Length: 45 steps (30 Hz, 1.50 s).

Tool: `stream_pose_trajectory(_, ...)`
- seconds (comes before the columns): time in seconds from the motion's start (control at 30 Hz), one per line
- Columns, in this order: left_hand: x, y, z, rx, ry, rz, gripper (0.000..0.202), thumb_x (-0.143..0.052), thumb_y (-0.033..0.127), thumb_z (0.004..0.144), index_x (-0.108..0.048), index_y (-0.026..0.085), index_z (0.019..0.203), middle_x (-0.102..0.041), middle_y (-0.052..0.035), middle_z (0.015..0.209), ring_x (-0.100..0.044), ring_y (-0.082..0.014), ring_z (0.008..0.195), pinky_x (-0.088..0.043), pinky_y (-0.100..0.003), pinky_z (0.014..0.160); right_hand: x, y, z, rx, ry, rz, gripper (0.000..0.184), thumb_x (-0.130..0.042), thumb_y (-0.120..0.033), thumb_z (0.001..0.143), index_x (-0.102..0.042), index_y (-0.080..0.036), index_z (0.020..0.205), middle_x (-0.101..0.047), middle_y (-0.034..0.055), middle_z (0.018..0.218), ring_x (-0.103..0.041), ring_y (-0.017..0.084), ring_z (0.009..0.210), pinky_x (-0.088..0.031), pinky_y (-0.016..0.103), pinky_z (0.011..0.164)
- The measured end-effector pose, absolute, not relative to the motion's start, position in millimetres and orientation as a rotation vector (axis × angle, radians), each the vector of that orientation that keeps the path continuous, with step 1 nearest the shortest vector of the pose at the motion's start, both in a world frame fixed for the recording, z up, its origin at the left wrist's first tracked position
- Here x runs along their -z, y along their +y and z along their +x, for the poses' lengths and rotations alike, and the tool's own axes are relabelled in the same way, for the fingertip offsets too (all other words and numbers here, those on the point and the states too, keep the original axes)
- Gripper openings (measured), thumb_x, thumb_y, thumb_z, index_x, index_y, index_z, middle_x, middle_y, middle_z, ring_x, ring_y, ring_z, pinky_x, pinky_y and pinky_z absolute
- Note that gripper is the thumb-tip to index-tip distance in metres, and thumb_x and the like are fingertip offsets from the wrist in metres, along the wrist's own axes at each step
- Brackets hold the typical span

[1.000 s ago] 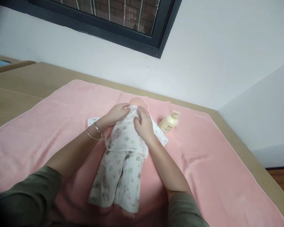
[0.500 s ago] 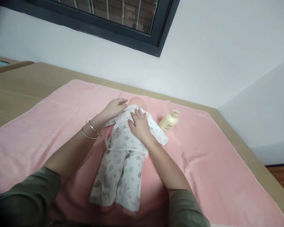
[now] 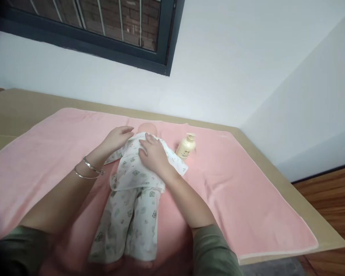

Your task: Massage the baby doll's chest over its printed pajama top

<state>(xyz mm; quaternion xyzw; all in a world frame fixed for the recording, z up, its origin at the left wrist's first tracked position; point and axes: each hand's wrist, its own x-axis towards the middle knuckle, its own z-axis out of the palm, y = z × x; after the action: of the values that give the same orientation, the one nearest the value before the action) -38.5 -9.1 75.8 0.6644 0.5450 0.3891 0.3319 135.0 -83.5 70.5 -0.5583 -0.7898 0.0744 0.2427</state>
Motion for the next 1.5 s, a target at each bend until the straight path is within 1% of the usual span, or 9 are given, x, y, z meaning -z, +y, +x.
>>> stream_pose_trajectory(0.17, -92, -41, -18, -1.118, 1.006, 1.306, 0.037, -0.061, 0.040, 0.083, -0.072, 0.016, 0.108, -0.075, -0.0141, 0.123, -0.069, -0.0295, 0.121, -0.055, -0.043, 0.105, -130, -106, 185, -0.059, -1.810, -1.503, 0.047, -0.047, -0.030, 0.098, -0.062, -0.021, 0.142, -0.047, 0.0069, 0.161, -0.041, 0.026, 0.151, -0.034, 0.048, 0.124)
stream_pose_trajectory(0.37, -116, -67, 47, -0.895, 0.717, 1.046, 0.058, -0.026, 0.048, 0.101, -0.063, 0.016, 0.130, -0.069, -0.0200, 0.129, -0.067, -0.0279, 0.127, -0.056, -0.046, 0.109, -160, -122, 262, -0.118, -1.497, -1.711, 0.058, -0.039, -0.029, 0.099, -0.048, -0.015, 0.154, -0.050, 0.0111, 0.159, -0.046, 0.031, 0.147, -0.039, 0.052, 0.120)
stream_pose_trajectory(0.5, -123, -54, 94, -0.817, 0.713, 0.972, 0.070, -0.014, 0.051, 0.101, -0.044, 0.013, 0.151, -0.059, -0.0220, 0.143, -0.059, -0.0253, 0.137, -0.054, -0.042, 0.112, -155, -124, 290, -0.317, -1.625, -1.961, 0.061, -0.046, -0.028, 0.096, -0.047, -0.016, 0.156, -0.050, 0.0120, 0.158, -0.047, 0.036, 0.146, -0.042, 0.054, 0.117)
stream_pose_trajectory(0.67, -126, -40, 127, -0.777, 0.688, 1.001, 0.076, -0.001, 0.048, 0.099, -0.031, 0.011, 0.159, -0.054, -0.0222, 0.150, -0.057, -0.0257, 0.138, -0.055, -0.047, 0.109, -141, -116, 293, -0.266, -1.821, -1.846, 0.062, -0.044, -0.023, 0.094, -0.047, -0.015, 0.155, -0.043, 0.0092, 0.162, -0.041, 0.031, 0.151, -0.040, 0.047, 0.121)
stream_pose_trajectory(0.8, -126, -40, 136, -0.817, 0.643, 0.840, 0.072, -0.006, 0.046, 0.102, -0.034, 0.007, 0.156, -0.058, -0.0244, 0.145, -0.060, -0.0269, 0.135, -0.056, -0.048, 0.108, -138, -107, 279, -0.284, -1.876, -1.947, 0.063, -0.043, -0.013, 0.090, -0.048, -0.010, 0.153, -0.048, 0.0140, 0.159, -0.048, 0.031, 0.146, -0.043, 0.043, 0.116)
stream_pose_trajectory(0.93, -126, -42, 136, -0.813, 0.626, 0.774, 0.069, -0.009, 0.045, 0.102, -0.037, 0.007, 0.153, -0.060, -0.0241, 0.142, -0.063, -0.0270, 0.131, -0.057, -0.047, 0.106, -140, -100, 263, -0.113, -1.858, -2.093, 0.052, -0.046, -0.013, 0.090, -0.059, -0.012, 0.141, -0.069, 0.0191, 0.135, -0.065, 0.035, 0.125, -0.051, 0.042, 0.101)
stream_pose_trajectory(1.03, -126, -44, 135, -0.790, 0.652, 0.825, 0.072, -0.006, 0.047, 0.102, -0.040, 0.006, 0.150, -0.062, -0.0245, 0.139, -0.065, -0.0275, 0.127, -0.058, -0.045, 0.104, -141, -99, 251, 0.017, -1.855, -2.189, 0.041, -0.045, -0.014, 0.093, -0.068, -0.013, 0.127, -0.074, 0.0202, 0.123, -0.070, 0.035, 0.114, -0.051, 0.043, 0.095)
stream_pose_trajectory(1.23, -118, -56, 120, -0.724, 0.653, 0.805, 0.072, -0.013, 0.053, 0.102, -0.046, 0.009, 0.148, -0.065, -0.0235, 0.135, -0.068, -0.0294, 0.122, -0.060, -0.044, 0.099, -139, -97, 229, 0.105, -1.750, -2.344, 0.035, -0.044, -0.018, 0.096, -0.072, -0.014, 0.117, -0.072, 0.0221, 0.119, -0.070, 0.035, 0.111, -0.052, 0.043, 0.090)
stream_pose_trajectory(1.5, -114, -99, 59, -0.695, 0.616, 0.525, 0.050, -0.042, 0.034, 0.100, -0.055, 0.008, 0.140, -0.065, -0.0230, 0.136, -0.069, -0.0286, 0.122, -0.057, -0.041, 0.104, -134, -96, 210, 0.232, -1.817, -2.386, 0.040, -0.035, -0.020, 0.101, -0.064, -0.010, 0.127, -0.065, 0.0203, 0.133, -0.057, 0.028, 0.132, -0.047, 0.037, 0.101)
